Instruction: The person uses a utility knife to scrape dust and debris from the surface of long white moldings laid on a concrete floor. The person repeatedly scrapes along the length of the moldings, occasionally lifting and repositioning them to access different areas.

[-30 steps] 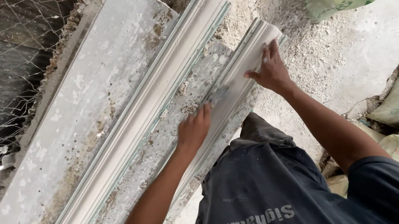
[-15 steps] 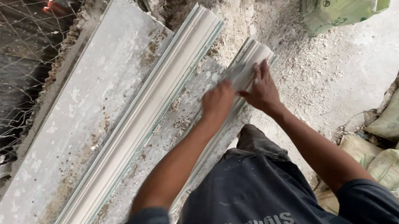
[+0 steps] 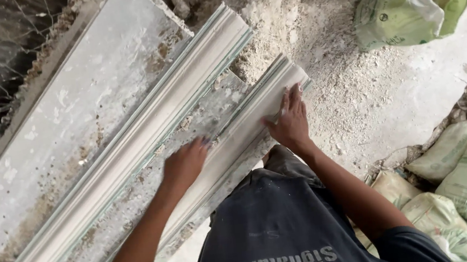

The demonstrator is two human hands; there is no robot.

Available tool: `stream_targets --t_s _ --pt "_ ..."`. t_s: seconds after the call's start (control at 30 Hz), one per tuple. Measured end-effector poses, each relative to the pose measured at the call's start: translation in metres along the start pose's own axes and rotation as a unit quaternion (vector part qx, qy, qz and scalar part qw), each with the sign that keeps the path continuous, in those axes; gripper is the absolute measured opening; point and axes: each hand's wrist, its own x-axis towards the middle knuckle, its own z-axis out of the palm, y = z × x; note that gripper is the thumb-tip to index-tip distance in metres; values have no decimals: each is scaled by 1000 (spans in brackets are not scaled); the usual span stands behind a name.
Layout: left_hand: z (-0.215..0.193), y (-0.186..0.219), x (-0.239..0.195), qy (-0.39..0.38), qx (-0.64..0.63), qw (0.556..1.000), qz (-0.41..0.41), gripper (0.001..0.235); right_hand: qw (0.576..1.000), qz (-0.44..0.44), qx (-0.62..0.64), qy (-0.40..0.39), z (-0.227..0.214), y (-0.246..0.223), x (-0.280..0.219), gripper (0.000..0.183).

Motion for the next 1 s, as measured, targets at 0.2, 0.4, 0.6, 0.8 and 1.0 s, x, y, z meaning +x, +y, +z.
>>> stream_targets --t_s 0.2,0.4,0.6,0.8,1.0 --pt "64 -34 -9 133 -11 991 -21 38 999 -21 -43 -19 10 7 6 111" --pt "73 139 173 160 -51 986 15 27 999 -5 -26 -32 12 4 10 114" --pt "50 190 211 146 -62 987 38 26 997 -22 -51 -49 -4 8 6 117" --pt "22 25 47 -3 -114 993 -26 36 997 -47 61 14 -10 2 -5 119" --pt "39 -120 -76 -11 -65 991 -118 39 994 -108 18 13 27 31 8 118"
